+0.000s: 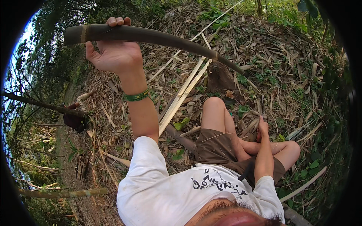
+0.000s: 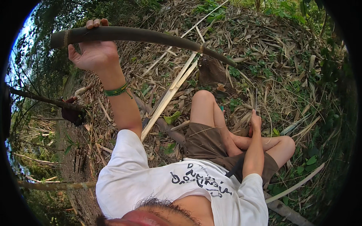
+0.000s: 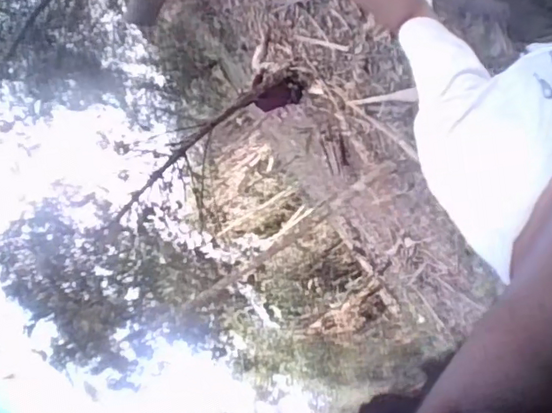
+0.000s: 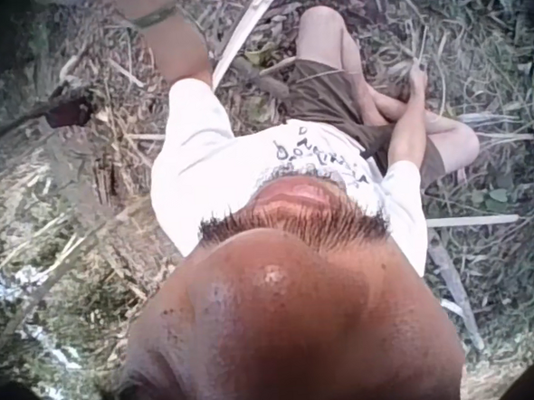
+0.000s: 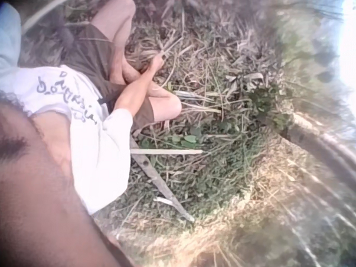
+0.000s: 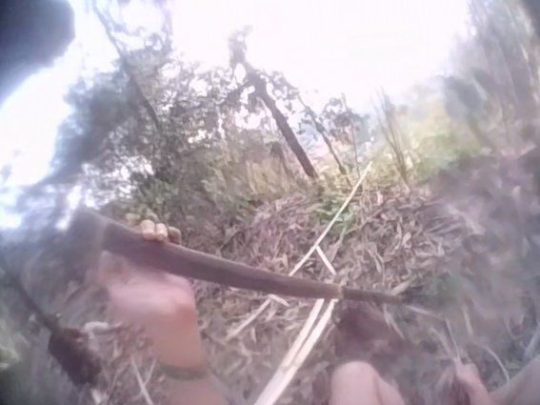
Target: The person shaves and thins a long strip of bamboo using a knife while sitting and standing in an outdoor wooded area.
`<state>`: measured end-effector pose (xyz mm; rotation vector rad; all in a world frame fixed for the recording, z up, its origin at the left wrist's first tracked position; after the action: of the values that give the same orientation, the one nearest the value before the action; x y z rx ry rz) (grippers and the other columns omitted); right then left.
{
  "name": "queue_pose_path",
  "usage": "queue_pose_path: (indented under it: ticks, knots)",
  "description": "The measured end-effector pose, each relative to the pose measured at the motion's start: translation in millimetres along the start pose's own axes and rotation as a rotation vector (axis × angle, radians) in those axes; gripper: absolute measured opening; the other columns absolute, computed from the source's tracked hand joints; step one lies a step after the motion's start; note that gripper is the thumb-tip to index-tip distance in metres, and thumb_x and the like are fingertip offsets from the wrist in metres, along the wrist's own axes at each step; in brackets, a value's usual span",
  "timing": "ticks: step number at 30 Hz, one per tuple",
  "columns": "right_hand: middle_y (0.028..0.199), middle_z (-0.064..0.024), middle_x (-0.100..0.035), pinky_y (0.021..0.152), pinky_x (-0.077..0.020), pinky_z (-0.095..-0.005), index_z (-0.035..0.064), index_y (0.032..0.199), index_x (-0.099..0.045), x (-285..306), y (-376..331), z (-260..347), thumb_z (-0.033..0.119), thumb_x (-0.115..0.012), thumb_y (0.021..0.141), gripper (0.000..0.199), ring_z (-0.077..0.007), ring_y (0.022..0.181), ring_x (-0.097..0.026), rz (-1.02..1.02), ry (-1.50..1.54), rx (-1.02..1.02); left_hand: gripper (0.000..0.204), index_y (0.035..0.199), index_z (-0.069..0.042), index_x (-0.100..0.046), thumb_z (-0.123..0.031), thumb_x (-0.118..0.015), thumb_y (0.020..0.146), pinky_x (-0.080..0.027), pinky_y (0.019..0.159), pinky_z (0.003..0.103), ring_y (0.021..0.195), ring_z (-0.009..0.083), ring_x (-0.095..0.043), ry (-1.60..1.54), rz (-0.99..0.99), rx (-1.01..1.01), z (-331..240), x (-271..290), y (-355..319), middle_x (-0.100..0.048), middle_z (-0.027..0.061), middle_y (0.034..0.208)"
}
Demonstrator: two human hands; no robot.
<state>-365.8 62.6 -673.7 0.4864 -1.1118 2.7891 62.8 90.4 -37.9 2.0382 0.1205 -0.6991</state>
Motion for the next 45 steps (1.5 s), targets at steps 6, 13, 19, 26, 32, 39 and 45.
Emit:
queue_pose_path:
  ticks: [6, 13, 19, 26, 32, 39, 45]
  knots:
    - [0.059, -0.0085, -0.054, 0.053, -0.0452, -0.0387, 0.0007, 0.065, -0.056, 2, -6, 6, 0.059, -0.051, 0.095, 0.066, -0.0231, 0.051, -0.054, 0.004, -0.058, 0.000, 0.030, 0.101, -0.007, -0.049, -0.035, -0.048, 0.090, -0.039, 0.094, 0.045, 0.087, 0.0263, -0.054, 0.091, -0.038, -0.041, 1, 3, 2, -0.056, 0.0132, 0.088]
    - [0.059, -0.0081, -0.055, 0.050, -0.0441, -0.0380, 0.0013, 0.065, -0.057, 2, -13, 5, 0.059, -0.052, 0.094, 0.065, -0.0230, 0.050, -0.054, -0.010, 0.003, 0.020, 0.021, 0.096, -0.007, -0.049, -0.028, -0.052, 0.096, -0.043, 0.089, 0.042, 0.083, 0.0213, -0.054, 0.185, -0.099, -0.084, -1, 16, 2, -0.055, 0.0088, 0.085]
    - [0.066, -0.0147, -0.063, 0.058, -0.0486, -0.0398, -0.0087, 0.076, -0.065, -5, -14, 7, 0.060, -0.051, 0.093, 0.072, -0.0268, 0.058, -0.063, 0.010, -0.075, 0.004, 0.044, 0.088, -0.009, -0.048, -0.049, -0.038, 0.104, -0.046, 0.072, 0.036, 0.069, 0.0183, -0.047, 0.215, -0.179, -0.063, -35, 40, 7, -0.048, 0.0050, 0.076]
    - [0.061, -0.0117, -0.060, 0.055, -0.0472, -0.0384, -0.0036, 0.067, -0.061, 5, -6, 6, 0.060, -0.051, 0.093, 0.069, -0.0244, 0.054, -0.059, -0.006, -0.039, 0.000, 0.056, 0.078, -0.011, -0.046, -0.059, -0.030, 0.102, -0.043, 0.061, 0.034, 0.058, 0.0179, -0.042, 0.365, -0.411, -0.191, -100, 86, 20, -0.043, 0.0036, 0.067]
    - [0.059, -0.0077, -0.056, 0.050, -0.0447, -0.0354, -0.0003, 0.067, -0.059, 4, -11, 5, 0.060, -0.052, 0.094, 0.066, -0.0208, 0.050, -0.053, 0.030, 0.023, -0.031, 0.061, 0.072, -0.017, -0.041, -0.069, -0.024, 0.097, -0.042, 0.054, 0.035, 0.051, 0.0170, -0.040, 0.435, -0.613, -0.333, -223, 173, 22, -0.039, 0.0005, 0.058]
    - [0.059, -0.0056, -0.054, 0.050, -0.0448, -0.0346, 0.0034, 0.066, -0.056, 0, -13, 7, 0.060, -0.051, 0.094, 0.063, -0.0191, 0.050, -0.053, 0.045, 0.030, -0.055, 0.060, 0.072, -0.019, -0.037, -0.073, -0.023, 0.095, -0.043, 0.054, 0.030, 0.049, 0.0144, -0.039, 0.341, -0.941, -0.572, -274, 248, -56, -0.038, -0.0007, 0.056]
    - [0.061, -0.0093, -0.057, 0.053, -0.0458, -0.0376, -0.0014, 0.069, -0.059, 2, -15, 13, 0.056, -0.050, 0.096, 0.064, -0.0224, 0.053, -0.056, 0.050, 0.020, -0.060, 0.058, 0.077, -0.014, -0.040, -0.066, -0.026, 0.099, -0.040, 0.084, 0.038, 0.073, 0.0189, -0.045, 0.680, -1.438, -0.415, -215, 307, -224, -0.048, 0.0031, 0.079]
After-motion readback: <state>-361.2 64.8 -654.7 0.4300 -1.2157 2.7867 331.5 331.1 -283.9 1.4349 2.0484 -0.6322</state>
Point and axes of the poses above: each hand's wrist, its own y-axis towards the middle knuckle, its own x-axis out of the back of the hand, z = x × y, the point moved 4 cm from there along y, towards the middle knuckle
